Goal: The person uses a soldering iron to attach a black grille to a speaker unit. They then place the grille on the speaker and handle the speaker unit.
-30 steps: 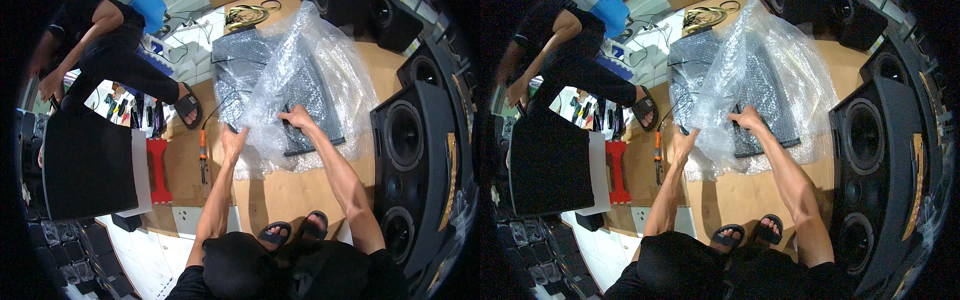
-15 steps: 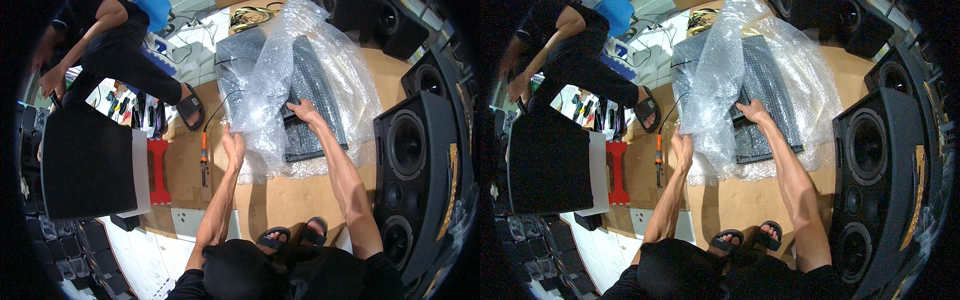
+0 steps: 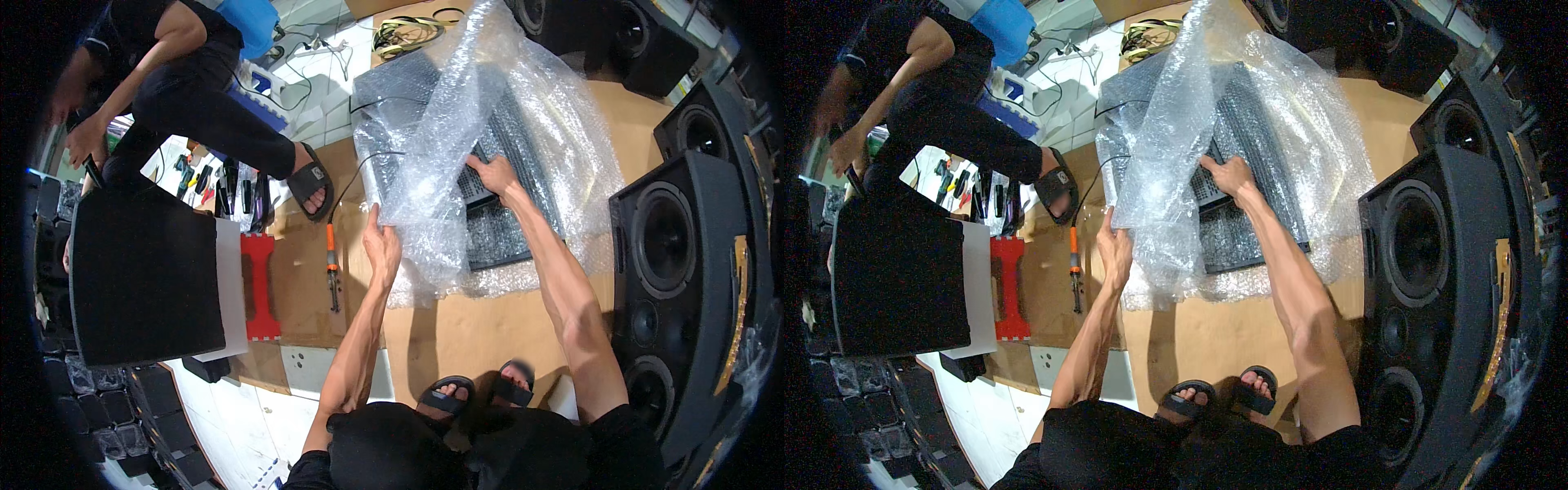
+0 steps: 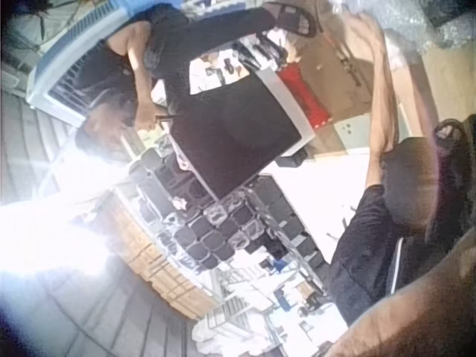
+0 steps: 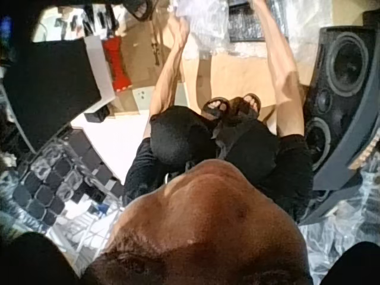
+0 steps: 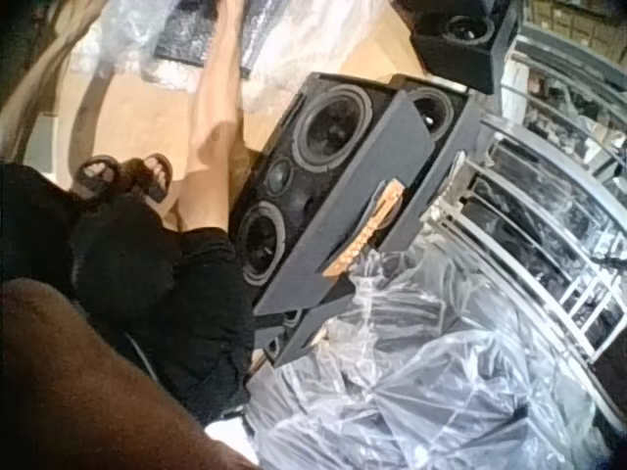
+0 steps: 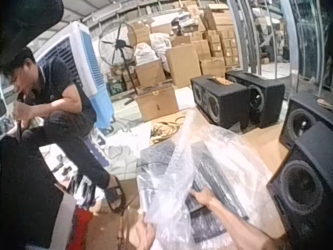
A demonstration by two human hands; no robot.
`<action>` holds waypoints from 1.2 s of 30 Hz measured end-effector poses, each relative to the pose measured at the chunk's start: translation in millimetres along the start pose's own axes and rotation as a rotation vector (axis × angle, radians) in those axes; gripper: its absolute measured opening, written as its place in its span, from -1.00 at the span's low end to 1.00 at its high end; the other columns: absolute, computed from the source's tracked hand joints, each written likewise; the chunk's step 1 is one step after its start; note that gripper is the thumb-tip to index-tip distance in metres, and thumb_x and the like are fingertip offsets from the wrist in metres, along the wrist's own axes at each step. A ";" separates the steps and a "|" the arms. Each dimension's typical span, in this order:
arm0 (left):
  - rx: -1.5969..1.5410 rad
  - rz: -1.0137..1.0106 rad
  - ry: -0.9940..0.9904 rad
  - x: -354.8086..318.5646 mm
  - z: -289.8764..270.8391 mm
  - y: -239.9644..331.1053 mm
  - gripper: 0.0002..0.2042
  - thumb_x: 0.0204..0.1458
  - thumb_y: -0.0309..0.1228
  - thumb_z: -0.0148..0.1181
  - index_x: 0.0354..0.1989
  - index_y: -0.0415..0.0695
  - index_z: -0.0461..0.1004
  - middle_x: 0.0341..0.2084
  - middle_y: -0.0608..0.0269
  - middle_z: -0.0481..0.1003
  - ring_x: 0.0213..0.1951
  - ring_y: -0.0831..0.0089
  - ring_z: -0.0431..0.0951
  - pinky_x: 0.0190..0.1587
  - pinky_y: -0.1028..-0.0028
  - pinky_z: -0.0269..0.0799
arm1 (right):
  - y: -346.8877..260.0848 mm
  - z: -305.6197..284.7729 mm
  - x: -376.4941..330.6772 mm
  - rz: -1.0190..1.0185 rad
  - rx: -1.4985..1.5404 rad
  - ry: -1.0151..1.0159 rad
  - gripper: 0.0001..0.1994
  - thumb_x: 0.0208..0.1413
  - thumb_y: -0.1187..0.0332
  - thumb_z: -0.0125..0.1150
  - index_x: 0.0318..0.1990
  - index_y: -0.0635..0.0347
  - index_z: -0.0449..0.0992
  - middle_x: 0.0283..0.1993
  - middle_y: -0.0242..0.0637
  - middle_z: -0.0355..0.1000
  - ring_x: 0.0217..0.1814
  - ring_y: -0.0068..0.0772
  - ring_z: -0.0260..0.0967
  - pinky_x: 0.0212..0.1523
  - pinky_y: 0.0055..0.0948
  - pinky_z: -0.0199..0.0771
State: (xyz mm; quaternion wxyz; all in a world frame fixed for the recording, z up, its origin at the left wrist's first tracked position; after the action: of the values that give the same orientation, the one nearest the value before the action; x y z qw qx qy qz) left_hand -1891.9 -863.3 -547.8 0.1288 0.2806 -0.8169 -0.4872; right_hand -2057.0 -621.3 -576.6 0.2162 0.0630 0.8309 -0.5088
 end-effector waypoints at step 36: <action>0.110 0.641 0.427 -72.5 -58.2 3.2 -0.36 -0.08 -0.35 0.28 0.22 -0.23 0.23 0.21 -0.16 0.16 0.29 -0.03 0.09 0.26 0.17 0.08 | 97.2 -154.9 -273.5 0.042 0.440 0.362 -0.55 0.24 0.10 0.05 -0.23 0.45 0.55 -0.30 -0.34 0.49 -0.35 -0.64 0.32 -0.28 -0.56 0.32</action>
State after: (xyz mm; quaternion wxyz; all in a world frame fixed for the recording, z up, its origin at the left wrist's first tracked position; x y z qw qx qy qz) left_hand -1806.1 -861.9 -511.9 0.4263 0.1128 -0.8428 -0.3085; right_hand -1825.4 -408.4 -480.2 0.0561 0.2154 0.7242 -0.6527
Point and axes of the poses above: each hand's wrist, its own x-axis towards the middle knuckle, its own z-axis out of the palm, y = z × x, the point moved 6 cm from there along x, towards the middle knuckle
